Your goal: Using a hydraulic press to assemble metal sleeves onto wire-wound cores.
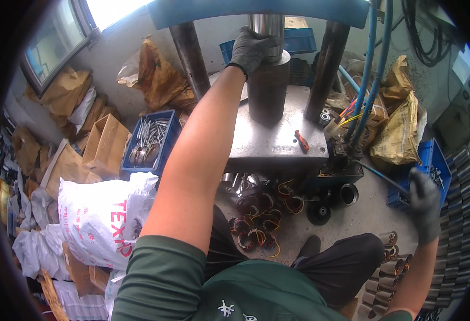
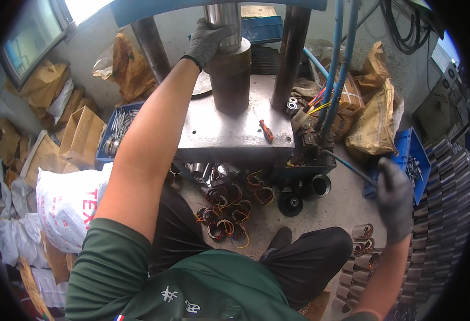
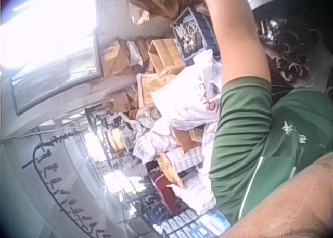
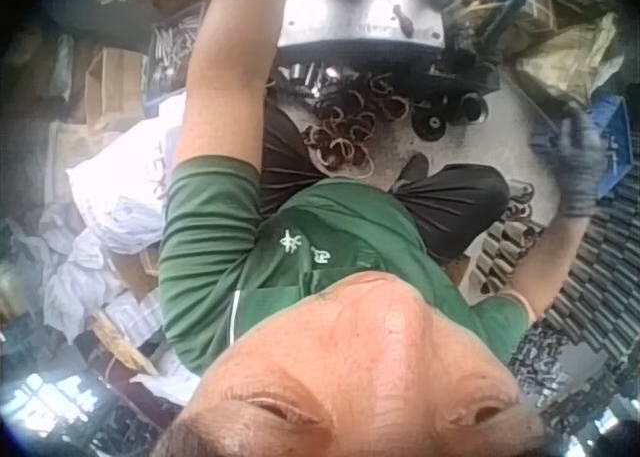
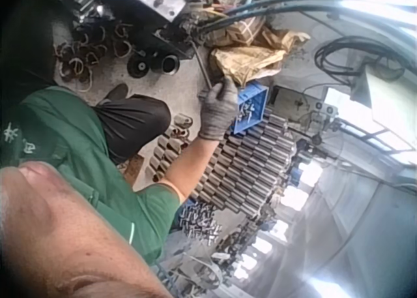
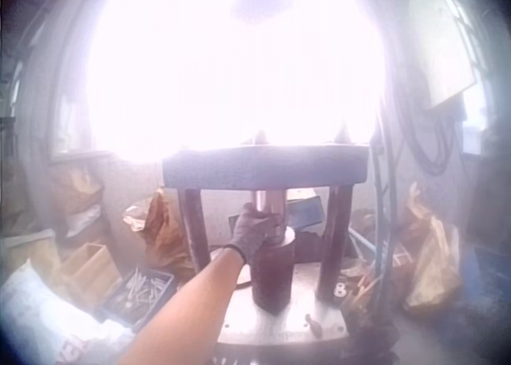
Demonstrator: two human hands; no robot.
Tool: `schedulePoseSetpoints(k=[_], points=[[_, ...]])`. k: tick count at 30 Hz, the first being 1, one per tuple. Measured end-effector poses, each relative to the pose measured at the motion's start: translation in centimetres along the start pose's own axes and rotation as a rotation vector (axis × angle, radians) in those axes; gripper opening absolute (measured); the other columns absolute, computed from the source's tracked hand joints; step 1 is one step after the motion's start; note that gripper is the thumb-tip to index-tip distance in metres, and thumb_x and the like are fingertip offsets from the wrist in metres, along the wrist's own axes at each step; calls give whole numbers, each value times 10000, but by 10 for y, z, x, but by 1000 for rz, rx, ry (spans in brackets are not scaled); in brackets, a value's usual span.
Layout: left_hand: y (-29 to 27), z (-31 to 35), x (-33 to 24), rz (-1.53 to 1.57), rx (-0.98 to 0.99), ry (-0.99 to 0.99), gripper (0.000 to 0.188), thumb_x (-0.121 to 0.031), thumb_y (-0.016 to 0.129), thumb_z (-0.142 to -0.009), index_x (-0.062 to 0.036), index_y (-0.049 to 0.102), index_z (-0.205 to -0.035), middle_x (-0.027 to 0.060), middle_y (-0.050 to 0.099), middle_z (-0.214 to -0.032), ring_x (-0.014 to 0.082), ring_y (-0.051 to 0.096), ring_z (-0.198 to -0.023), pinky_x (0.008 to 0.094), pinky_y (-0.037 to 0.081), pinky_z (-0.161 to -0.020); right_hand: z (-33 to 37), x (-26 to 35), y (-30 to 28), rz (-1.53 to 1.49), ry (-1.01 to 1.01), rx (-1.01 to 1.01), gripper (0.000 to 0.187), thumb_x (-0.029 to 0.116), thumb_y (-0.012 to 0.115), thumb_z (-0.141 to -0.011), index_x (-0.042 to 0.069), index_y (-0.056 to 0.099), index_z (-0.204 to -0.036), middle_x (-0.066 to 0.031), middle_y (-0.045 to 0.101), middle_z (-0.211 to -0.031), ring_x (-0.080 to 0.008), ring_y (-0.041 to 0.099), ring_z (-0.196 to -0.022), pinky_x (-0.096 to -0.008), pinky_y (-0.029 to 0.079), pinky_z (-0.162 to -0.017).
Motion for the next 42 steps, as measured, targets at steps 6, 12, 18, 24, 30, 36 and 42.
schedulePoseSetpoints(k=[6,12,18,24,30,36,42], points=[[-2,6,-11,-41,-20,42,898,-292,962,-668,83,477,-1324,183,701,-1142,245,712,-1028,353,591,-944,-119,4,-10,59,-226,-318,240,-8,618,-968,-23,716,-1187,-223,754,-1116,-348,744,-1060,-402,573,-957],[11,-2,-8,-21,54,-39,912,-250,966,-691,59,422,-1355,184,662,-1209,243,691,-1071,355,589,-954,-175,-1,-16,272,-195,-310,391,-78,618,-882,13,706,-1252,-185,694,-1329,-346,686,-1203,-405,552,-1036],[9,25,-25,225,83,-25,818,-179,930,-733,31,428,-1344,162,680,-1166,231,699,-1031,351,606,-900,-176,-19,-8,237,-218,-402,475,-136,556,-848,36,686,-1271,-154,629,-1449,-357,656,-1238,-399,543,-1069],[-14,95,-75,154,-31,154,657,-108,830,-781,4,480,-1326,148,675,-1158,211,708,-1006,350,615,-848,-164,-28,-18,198,-237,-347,460,-131,538,-821,32,692,-1223,-199,707,-1245,-384,670,-1174,-430,524,-1056],[-28,204,-61,860,-81,-70,632,-48,732,-844,-58,484,-1425,100,634,-1259,226,653,-1187,401,569,-1025,-112,16,-25,338,-495,-350,325,-82,587,-774,44,637,-1070,-216,709,-1070,-439,660,-1061,-530,471,-1086],[-33,272,56,1088,-202,-498,616,-159,757,-907,-80,491,-1457,90,621,-1298,268,632,-1226,454,550,-1066,-1,86,7,478,-535,-58,378,57,709,-801,80,629,-1170,-134,684,-1034,-363,676,-1045,-597,359,-1159],[-36,268,72,1144,-230,-584,686,-98,826,-847,-71,442,-1414,135,608,-1270,300,661,-1171,479,615,-978,5,217,54,227,-593,151,399,109,764,-807,46,661,-1186,-158,692,-1196,-373,687,-1057,-502,504,-1045]])
Point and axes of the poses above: each hand's wrist, its own z-axis away from the middle knuckle, its own y-axis out of the palm, x = y × z, the point moved 7 cm from there along -z, towards the middle knuckle
